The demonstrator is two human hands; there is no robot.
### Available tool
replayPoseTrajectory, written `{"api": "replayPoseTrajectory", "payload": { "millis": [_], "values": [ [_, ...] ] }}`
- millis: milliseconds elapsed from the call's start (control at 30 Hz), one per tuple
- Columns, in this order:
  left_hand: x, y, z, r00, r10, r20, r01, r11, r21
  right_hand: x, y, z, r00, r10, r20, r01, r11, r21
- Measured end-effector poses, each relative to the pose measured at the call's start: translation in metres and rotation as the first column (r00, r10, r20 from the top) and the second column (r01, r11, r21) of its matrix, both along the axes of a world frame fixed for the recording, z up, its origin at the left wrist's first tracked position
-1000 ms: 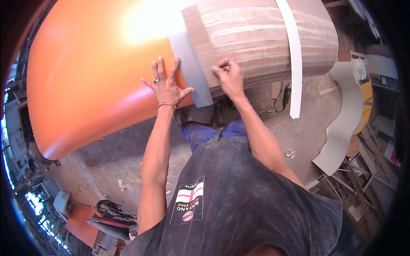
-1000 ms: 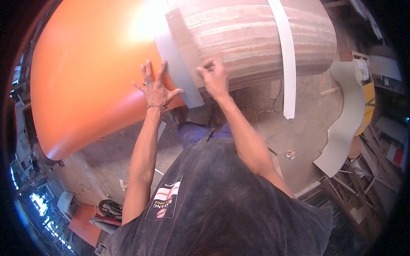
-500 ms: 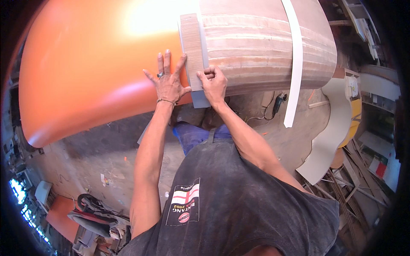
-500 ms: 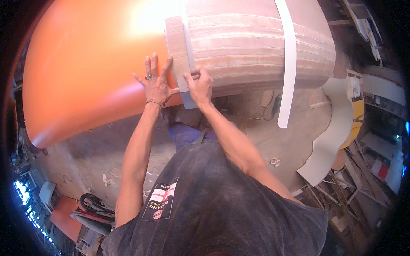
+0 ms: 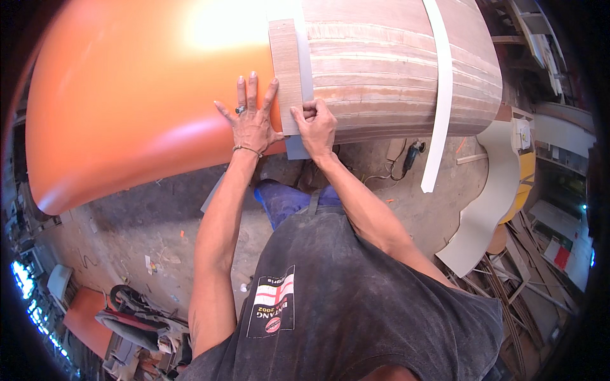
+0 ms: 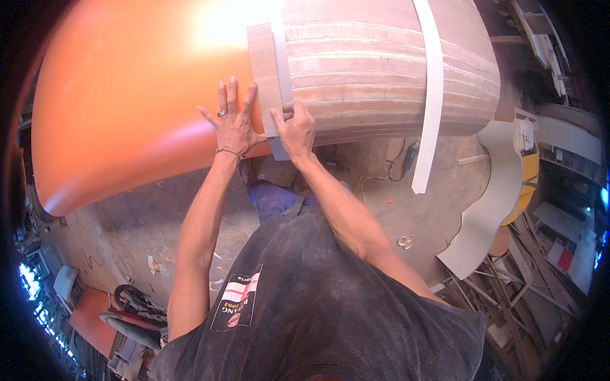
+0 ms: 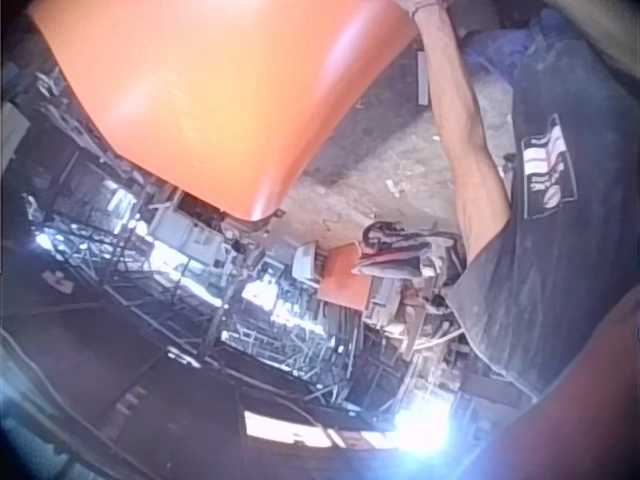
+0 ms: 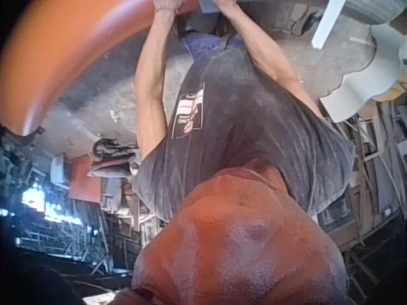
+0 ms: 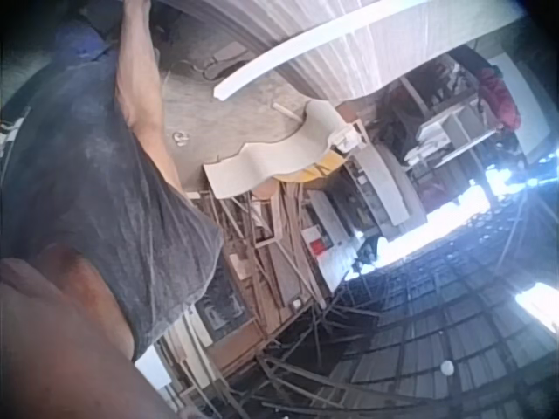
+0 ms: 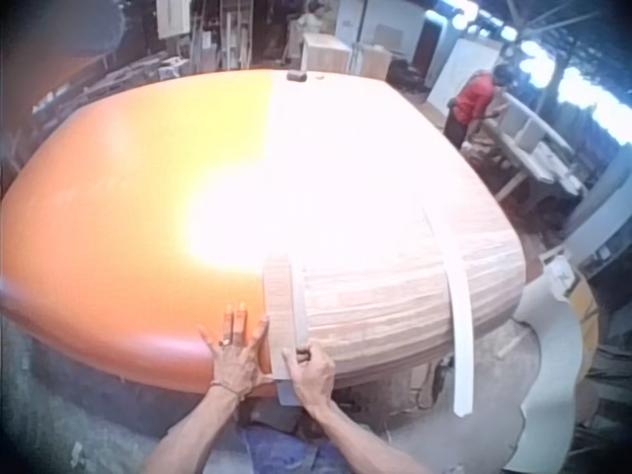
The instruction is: The person selects laminate strips from a pile and applies them to the surface of a curved wooden structure.
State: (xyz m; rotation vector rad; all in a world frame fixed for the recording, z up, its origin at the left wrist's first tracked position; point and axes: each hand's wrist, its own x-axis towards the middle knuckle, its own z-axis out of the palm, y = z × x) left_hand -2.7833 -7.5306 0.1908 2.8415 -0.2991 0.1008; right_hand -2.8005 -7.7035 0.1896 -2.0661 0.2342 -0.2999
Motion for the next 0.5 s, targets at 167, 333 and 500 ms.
{"api": "replayPoseTrajectory", "payload": {
  "millis": [167, 333, 500],
  "values": [
    [-0.001, 0.0, 0.0, 0.999, 0.008, 0.038, -0.008, 1.0, 0.025, -0.007, -0.003, 0.009, 0.999, 0.048, -0.003, -0.047, 0.969, -0.241],
    [0.0, 0.0, 0.003, 1.0, 0.003, 0.018, -0.003, 1.0, 0.025, -0.006, -0.007, 0.011, 0.994, 0.106, 0.027, -0.087, 0.918, -0.387],
    [0.0, 0.0, 0.005, 1.0, 0.004, -0.001, -0.004, 1.0, 0.027, -0.004, -0.01, 0.008, 0.982, 0.189, -0.032, -0.184, 0.886, -0.427]
  ]
}}
